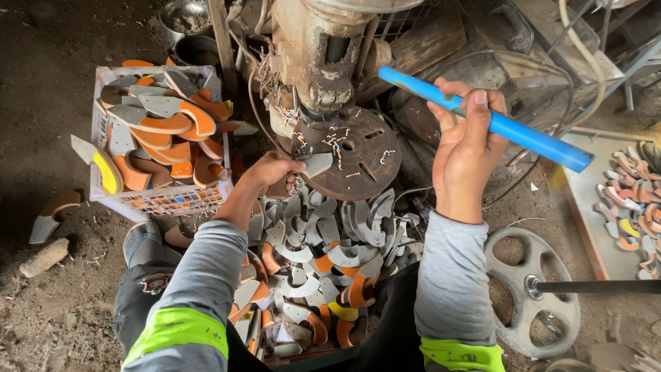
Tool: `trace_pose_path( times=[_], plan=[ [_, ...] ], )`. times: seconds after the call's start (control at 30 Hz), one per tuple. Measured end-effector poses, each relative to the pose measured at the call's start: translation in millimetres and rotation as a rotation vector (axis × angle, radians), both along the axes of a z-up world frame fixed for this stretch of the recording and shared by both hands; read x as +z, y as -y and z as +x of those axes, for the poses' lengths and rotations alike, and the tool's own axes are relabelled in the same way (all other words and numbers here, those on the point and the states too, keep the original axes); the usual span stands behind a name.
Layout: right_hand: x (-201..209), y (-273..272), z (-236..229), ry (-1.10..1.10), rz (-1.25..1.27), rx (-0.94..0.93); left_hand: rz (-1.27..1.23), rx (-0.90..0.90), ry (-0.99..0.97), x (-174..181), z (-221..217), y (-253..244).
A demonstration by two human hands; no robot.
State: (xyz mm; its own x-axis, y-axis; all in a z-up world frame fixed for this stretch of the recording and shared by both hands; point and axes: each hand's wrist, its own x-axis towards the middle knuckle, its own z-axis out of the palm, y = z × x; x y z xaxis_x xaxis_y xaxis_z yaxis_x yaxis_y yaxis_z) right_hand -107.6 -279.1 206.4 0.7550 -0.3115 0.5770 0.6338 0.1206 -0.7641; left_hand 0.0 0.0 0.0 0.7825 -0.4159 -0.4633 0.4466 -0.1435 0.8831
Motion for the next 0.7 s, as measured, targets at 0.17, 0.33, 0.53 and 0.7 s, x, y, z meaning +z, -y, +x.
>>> trace_pose_path(
  times=[0.17, 0.33, 0.53, 0.7],
  plan=[
    [1, -2, -1, 0.003, 0.008, 0.001, -0.025, 0.004, -0.032, 7, -3, 0],
    [1, -2, -1, -0.001, 0.007, -0.005, -0.01, 0.009, -0.045, 12, -5, -1],
    [3, -2, -3, 0.0, -0.002, -0.005, -0.011, 0.006, -0.047, 15, -6, 0],
    [4, -4, -4, -0.003, -0.009, -0.006, 0.005, 0.016, -0.065, 17, -5, 0]
  ],
)
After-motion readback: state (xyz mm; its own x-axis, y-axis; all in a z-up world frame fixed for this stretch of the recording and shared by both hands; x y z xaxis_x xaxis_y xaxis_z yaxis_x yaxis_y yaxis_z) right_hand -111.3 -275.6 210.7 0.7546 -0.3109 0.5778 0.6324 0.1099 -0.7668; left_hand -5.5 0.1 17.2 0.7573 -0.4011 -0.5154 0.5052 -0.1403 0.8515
